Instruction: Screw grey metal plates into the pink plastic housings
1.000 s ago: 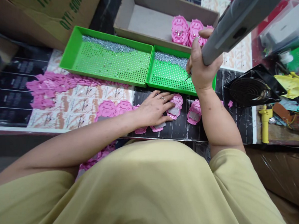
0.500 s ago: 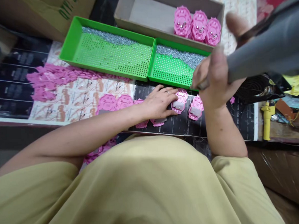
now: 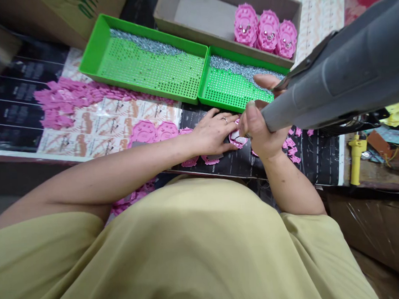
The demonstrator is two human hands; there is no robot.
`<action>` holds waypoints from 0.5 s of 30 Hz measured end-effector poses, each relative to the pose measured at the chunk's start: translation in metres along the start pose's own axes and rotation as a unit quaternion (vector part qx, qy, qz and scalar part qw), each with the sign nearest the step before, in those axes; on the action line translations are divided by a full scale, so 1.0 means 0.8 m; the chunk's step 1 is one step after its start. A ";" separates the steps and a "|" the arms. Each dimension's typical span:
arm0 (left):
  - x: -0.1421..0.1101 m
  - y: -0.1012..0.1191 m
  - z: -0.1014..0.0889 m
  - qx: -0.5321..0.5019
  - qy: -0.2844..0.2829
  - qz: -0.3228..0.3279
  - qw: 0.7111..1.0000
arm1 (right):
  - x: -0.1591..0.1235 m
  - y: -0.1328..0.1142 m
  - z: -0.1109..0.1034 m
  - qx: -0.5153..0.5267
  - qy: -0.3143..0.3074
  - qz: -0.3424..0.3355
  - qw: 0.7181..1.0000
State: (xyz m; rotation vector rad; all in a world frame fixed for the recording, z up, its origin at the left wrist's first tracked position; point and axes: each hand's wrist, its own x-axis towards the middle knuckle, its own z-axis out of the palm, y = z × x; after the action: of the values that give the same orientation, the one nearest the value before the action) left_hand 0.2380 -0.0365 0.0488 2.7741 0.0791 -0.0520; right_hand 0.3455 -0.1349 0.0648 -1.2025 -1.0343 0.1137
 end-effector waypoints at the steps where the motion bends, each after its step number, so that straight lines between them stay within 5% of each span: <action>1: 0.000 -0.001 0.001 -0.002 0.003 0.003 1.000 | 0.000 -0.002 0.005 0.006 0.013 -0.014 1.000; 11: 0.002 -0.003 0.005 0.001 0.018 0.001 1.000 | -0.002 -0.003 0.010 0.055 -0.074 -0.034 0.995; 15: -0.001 -0.001 0.002 0.009 0.008 0.005 1.000 | 0.021 -0.014 0.007 0.057 -0.045 -0.021 0.997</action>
State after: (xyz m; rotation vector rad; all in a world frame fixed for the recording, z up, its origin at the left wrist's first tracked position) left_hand 0.2374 -0.0362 0.0468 2.7934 0.0699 -0.0283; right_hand 0.3466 -0.1261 0.0840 -1.0801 -1.1164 0.1935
